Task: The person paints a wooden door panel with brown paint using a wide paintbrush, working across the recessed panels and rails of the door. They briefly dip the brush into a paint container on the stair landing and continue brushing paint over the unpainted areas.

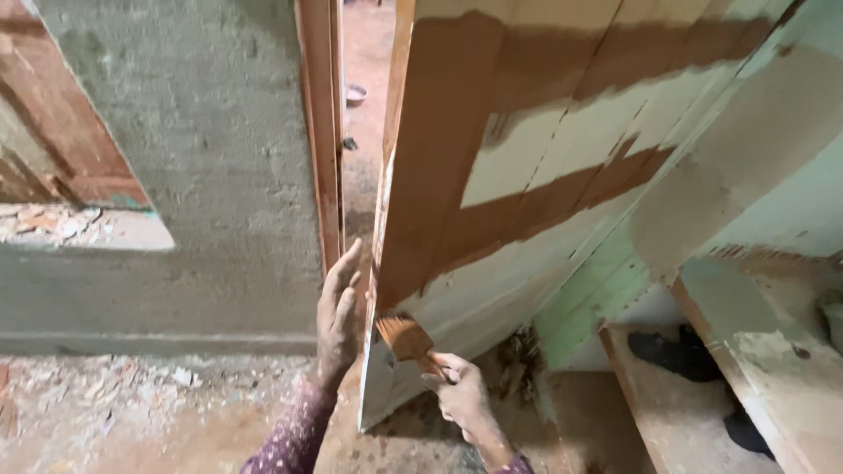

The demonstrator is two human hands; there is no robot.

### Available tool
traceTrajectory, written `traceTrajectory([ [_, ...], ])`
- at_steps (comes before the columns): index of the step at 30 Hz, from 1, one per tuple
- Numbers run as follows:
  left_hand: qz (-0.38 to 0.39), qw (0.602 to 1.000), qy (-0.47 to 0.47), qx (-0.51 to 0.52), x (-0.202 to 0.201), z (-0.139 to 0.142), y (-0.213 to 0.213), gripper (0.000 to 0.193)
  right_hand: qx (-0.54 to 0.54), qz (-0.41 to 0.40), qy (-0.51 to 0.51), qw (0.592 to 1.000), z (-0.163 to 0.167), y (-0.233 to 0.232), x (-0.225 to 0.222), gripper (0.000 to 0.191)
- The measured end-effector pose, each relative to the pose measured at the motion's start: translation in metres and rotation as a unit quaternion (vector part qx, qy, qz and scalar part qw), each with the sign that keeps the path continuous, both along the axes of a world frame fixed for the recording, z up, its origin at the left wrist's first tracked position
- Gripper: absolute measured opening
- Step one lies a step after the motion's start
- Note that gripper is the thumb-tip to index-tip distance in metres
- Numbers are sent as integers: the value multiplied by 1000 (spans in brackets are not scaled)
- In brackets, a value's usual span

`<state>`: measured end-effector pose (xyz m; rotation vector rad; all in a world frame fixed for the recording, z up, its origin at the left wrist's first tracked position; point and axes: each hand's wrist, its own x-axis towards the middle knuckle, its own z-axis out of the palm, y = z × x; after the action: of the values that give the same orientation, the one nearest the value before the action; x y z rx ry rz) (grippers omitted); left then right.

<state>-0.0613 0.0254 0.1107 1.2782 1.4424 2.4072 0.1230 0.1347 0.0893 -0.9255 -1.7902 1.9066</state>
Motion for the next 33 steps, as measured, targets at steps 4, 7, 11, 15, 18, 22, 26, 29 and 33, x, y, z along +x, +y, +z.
traceTrajectory([
  [4,-38,999,-1,12,4,5,4,74,30,-29,49,998,25,16,-8,44],
  [7,-30,999,-15,5,14,4,2,74,109,-17,209,972,99,35,14,48],
  [11,-14,999,-30,-7,20,2,3,71,123,25,290,949,132,44,0,51],
  [15,-4,999,-25,-27,21,-4,-3,69,121,-5,-31,992,41,15,-9,50],
  [18,-13,999,-32,-22,23,-11,-7,68,24,-41,-198,979,-44,-6,11,49],
  [22,23,998,-53,-34,37,-18,-8,66,137,-48,-88,986,-74,11,30,51],
  [26,63,994,-88,-16,61,-17,2,62,422,-82,104,897,-2,46,32,50],
  [29,113,993,-34,-12,74,-3,13,61,529,-90,135,833,77,58,31,48],
  [33,207,973,93,-36,84,22,23,61,585,-86,175,787,159,75,18,47],
])
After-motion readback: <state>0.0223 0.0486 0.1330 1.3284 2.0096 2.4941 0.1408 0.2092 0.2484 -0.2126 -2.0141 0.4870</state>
